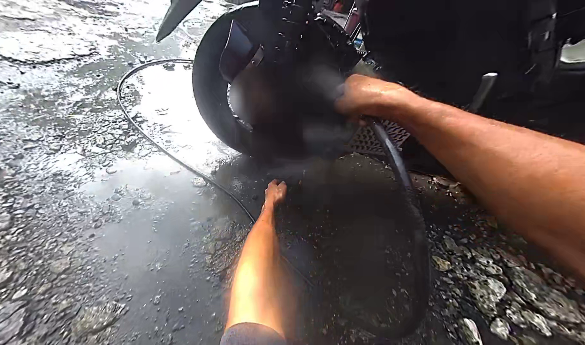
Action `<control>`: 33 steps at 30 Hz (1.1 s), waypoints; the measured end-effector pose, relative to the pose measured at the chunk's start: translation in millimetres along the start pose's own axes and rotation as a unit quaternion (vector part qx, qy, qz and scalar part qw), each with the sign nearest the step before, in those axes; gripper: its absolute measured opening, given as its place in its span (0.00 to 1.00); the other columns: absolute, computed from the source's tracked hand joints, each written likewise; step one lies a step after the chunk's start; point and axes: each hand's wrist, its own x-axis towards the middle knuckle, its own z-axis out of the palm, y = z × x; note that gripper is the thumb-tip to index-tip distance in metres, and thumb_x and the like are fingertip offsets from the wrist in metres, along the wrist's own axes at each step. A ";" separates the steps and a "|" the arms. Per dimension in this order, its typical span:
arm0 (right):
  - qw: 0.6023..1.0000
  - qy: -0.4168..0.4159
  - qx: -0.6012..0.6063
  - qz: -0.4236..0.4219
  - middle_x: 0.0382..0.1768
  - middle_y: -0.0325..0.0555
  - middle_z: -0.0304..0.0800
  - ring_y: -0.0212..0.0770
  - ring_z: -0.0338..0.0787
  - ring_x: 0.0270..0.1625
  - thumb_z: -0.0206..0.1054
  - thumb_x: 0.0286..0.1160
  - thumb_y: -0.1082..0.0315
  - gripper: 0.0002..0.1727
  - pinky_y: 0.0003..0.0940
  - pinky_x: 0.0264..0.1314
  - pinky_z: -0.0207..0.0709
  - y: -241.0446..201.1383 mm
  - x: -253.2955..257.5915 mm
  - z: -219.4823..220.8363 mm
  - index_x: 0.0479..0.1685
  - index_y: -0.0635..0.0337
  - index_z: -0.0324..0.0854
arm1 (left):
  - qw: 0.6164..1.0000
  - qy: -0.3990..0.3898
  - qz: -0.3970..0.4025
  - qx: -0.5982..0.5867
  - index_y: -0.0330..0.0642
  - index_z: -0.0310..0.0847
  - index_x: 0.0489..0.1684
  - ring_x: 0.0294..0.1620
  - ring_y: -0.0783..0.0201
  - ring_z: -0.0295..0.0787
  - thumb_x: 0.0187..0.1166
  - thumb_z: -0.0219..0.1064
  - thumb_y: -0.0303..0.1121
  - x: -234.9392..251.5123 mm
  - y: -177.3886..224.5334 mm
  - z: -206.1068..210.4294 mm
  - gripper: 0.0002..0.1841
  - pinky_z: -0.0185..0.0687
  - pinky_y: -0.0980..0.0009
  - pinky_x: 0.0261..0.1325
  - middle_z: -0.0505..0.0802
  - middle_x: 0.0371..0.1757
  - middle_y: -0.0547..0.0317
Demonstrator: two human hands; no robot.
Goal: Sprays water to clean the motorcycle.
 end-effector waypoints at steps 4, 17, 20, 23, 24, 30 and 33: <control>0.999 0.034 0.016 -0.024 0.27 0.47 0.80 0.37 0.73 0.20 0.58 0.81 0.66 0.11 0.38 0.25 0.70 6.0 4.9 -32.0 0.51 0.62 0.82 | 1.000 -0.001 -0.001 0.009 0.36 0.71 0.80 0.68 0.41 0.84 0.94 0.49 0.40 -2.7 -0.4 -4.0 0.23 0.79 0.44 0.69 0.83 0.72 0.32; 1.000 0.016 -0.005 0.009 0.24 0.40 0.77 0.30 0.66 0.12 0.56 0.86 0.58 0.15 0.27 0.15 0.64 34.9 14.9 -67.0 0.63 0.51 0.81 | 0.996 -0.001 -0.005 0.091 0.38 0.74 0.77 0.58 0.42 0.87 0.94 0.49 0.41 -10.2 -3.1 -3.7 0.22 0.79 0.45 0.62 0.88 0.62 0.33; 0.999 0.009 0.029 0.016 0.20 0.37 0.72 0.28 0.61 0.11 0.56 0.83 0.61 0.16 0.24 0.13 0.58 44.6 22.4 -69.4 0.62 0.54 0.81 | 0.996 -0.003 -0.004 0.088 0.39 0.75 0.76 0.57 0.41 0.88 0.93 0.51 0.43 6.8 -12.8 2.3 0.23 0.80 0.43 0.60 0.89 0.60 0.34; 0.996 0.017 0.081 0.044 0.19 0.35 0.68 0.26 0.58 0.11 0.57 0.84 0.63 0.12 0.20 0.13 0.53 55.1 13.0 -68.2 0.57 0.56 0.82 | 0.996 -0.015 -0.023 0.086 0.41 0.74 0.78 0.58 0.43 0.88 0.93 0.51 0.43 11.4 -13.9 4.2 0.22 0.80 0.43 0.59 0.89 0.61 0.36; 0.994 0.020 0.094 0.045 0.17 0.34 0.65 0.25 0.58 0.10 0.57 0.85 0.63 0.11 0.18 0.12 0.53 61.0 9.0 -66.5 0.53 0.56 0.82 | 0.995 -0.018 -0.026 0.090 0.42 0.73 0.78 0.57 0.44 0.89 0.93 0.51 0.43 11.4 -14.3 4.8 0.22 0.81 0.44 0.58 0.90 0.61 0.37; 0.992 0.028 0.091 0.085 0.17 0.34 0.69 0.24 0.60 0.09 0.57 0.84 0.64 0.11 0.17 0.11 0.53 100.1 15.3 -60.5 0.53 0.55 0.84 | 0.992 -0.036 -0.041 0.113 0.43 0.73 0.79 0.59 0.43 0.88 0.92 0.50 0.41 6.7 -9.3 8.0 0.22 0.81 0.44 0.57 0.89 0.63 0.37; 0.985 0.007 0.075 0.153 0.15 0.35 0.66 0.27 0.57 0.09 0.56 0.84 0.64 0.10 0.20 0.12 0.52 100.6 11.3 -53.4 0.41 0.56 0.81 | 0.991 -0.041 -0.046 0.117 0.43 0.73 0.78 0.58 0.44 0.88 0.91 0.51 0.39 7.8 -8.1 11.4 0.21 0.81 0.45 0.57 0.89 0.62 0.38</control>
